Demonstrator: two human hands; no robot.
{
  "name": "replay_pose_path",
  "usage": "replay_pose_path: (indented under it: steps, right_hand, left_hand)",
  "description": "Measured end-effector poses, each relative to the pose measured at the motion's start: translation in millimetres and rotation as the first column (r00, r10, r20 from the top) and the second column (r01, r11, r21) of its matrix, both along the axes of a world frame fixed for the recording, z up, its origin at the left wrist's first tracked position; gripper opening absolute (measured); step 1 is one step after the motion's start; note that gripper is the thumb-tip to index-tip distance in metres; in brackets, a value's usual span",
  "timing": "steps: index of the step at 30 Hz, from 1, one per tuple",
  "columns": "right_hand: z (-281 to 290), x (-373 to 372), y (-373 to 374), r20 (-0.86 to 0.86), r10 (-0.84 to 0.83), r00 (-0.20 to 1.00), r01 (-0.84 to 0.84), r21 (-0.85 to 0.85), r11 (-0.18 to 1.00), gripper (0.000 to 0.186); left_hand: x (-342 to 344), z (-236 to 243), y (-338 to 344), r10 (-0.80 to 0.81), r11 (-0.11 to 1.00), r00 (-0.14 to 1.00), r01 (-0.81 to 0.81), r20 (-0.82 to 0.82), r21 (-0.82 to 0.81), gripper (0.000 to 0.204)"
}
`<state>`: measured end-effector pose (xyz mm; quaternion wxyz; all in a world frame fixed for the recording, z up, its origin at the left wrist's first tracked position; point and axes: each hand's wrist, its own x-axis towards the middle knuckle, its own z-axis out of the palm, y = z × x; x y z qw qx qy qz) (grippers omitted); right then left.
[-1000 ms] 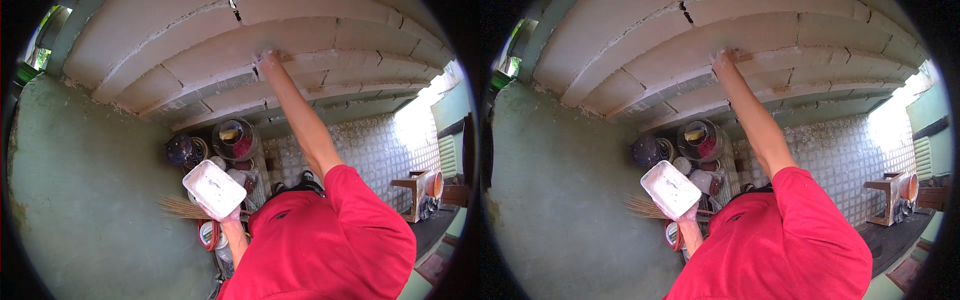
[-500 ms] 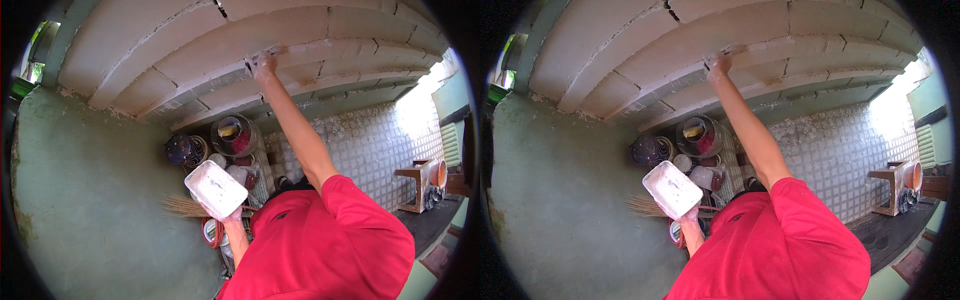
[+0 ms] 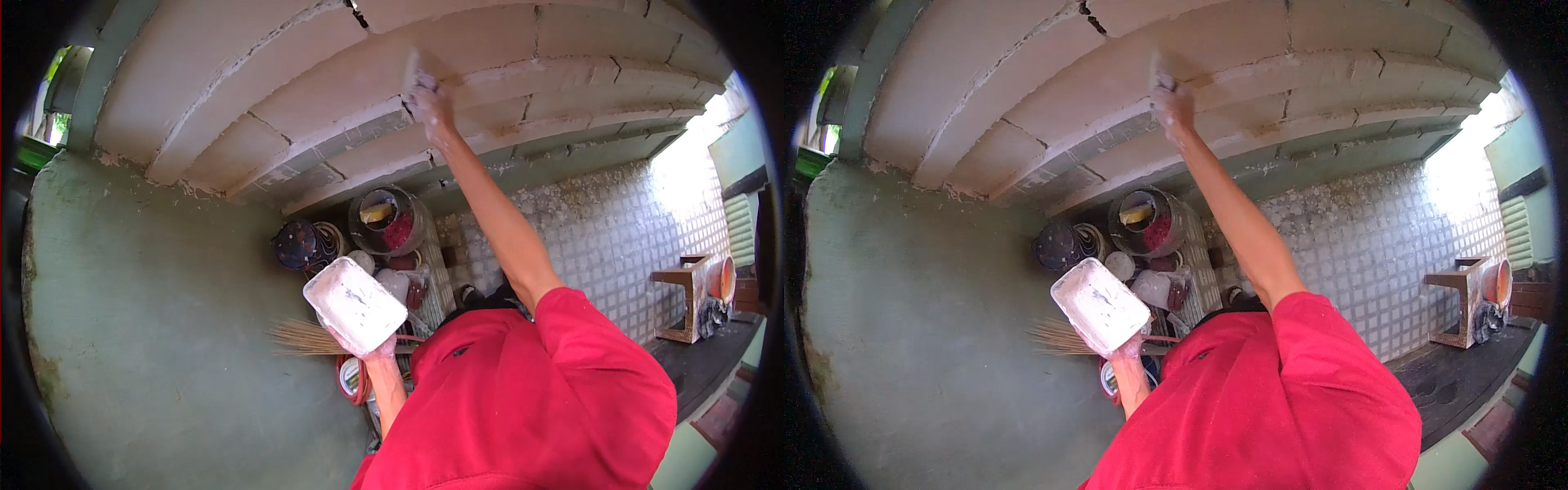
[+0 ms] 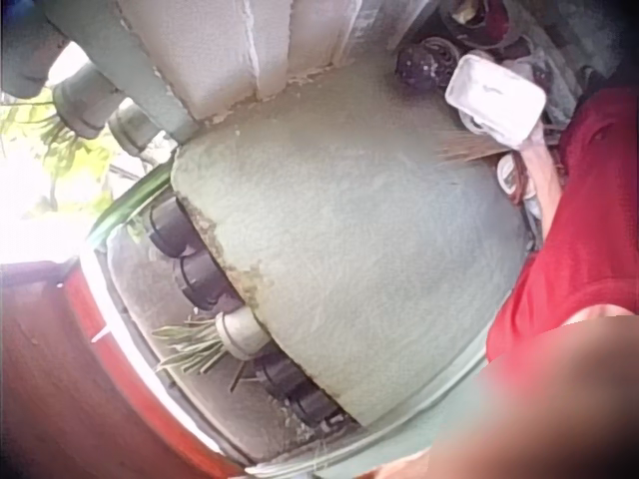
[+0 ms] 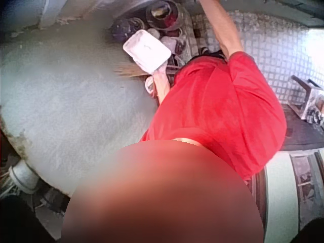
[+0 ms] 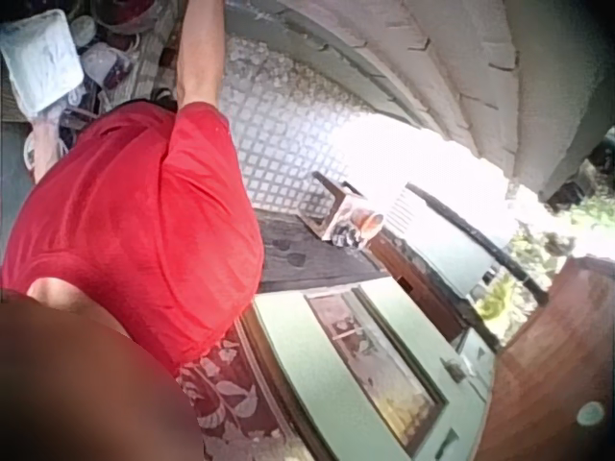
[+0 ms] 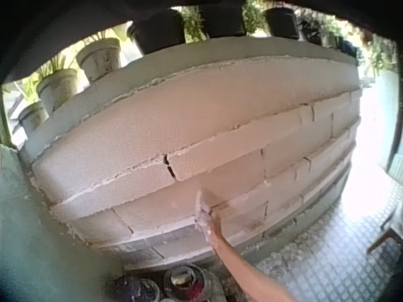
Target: Applying plaster or filler to cracks in a concrete ceiling using a putty knife or scraper.
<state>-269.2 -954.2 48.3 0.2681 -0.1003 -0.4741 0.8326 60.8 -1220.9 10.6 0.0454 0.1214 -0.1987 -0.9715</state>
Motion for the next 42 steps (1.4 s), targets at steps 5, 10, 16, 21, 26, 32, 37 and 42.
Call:
replay_pose_path:
  steps: [5, 10, 16, 21, 26, 32, 37, 42]
  right_hand:
    - [-10.6, 20.6, 57.5, 0.144, -0.367, 0.919, 0.287, 0.393, 0.874, 0.019]
    - [4.1, -4.4, 56.2, 0.204, -0.495, 0.845, 0.215, 0.717, 0.663, 0.028]
    - [4.2, -9.4, -12.3, 0.177, -0.436, 0.882, 0.155, 0.764, 0.626, 0.038]
    - [10.9, -10.2, -72.8, 0.076, -0.365, 0.928, 0.149, 0.821, 0.551, 0.04]
    - [18.7, -9.3, -110.2, 0.155, -0.277, 0.948, 0.006, 0.864, 0.504, 0.04]
    - [-9.5, -3.9, -54.7, 0.178, -0.114, 0.977, -0.016, 0.601, 0.799, 0.03]
    - [11.8, 37.0, -10.1, -0.245, 0.269, 0.932, -0.362, -0.57, 0.737, 0.035]
    - [-0.6, 17.6, -46.1, -0.111, 0.26, 0.959, -0.271, -0.621, 0.736, 0.034]
  left_hand:
    - [6.9, -6.5, -7.7, 0.033, 0.999, 0.999, -0.032, 0.033, -0.033, 0.07]
    - [3.5, -12.1, -11.6, 0.005, 0.999, 0.996, -0.008, 0.088, 0.039, 0.071]
    - [-2.0, -11.6, -8.2, 0.022, 1.0, 0.998, -0.022, 0.064, 0.008, 0.073]
    - [-3.2, -5.4, -2.5, 0.025, 1.0, 1.0, -0.025, 0.017, 0.015, 0.072]
    - [-3.2, -2.4, 4.0, 0.074, 0.996, 0.996, -0.071, 0.052, -0.06, 0.075]
    - [-3.5, 2.0, 12.3, 0.044, 0.999, 0.999, -0.045, 0.031, 0.026, 0.073]
    - [-14.0, 9.0, 25.6, 0.069, 0.964, 0.995, -0.048, 0.074, -0.263, 0.072]
    - [-13.8, 15.9, 27.9, -0.003, 0.978, 1.0, 0.009, -0.025, 0.209, 0.071]
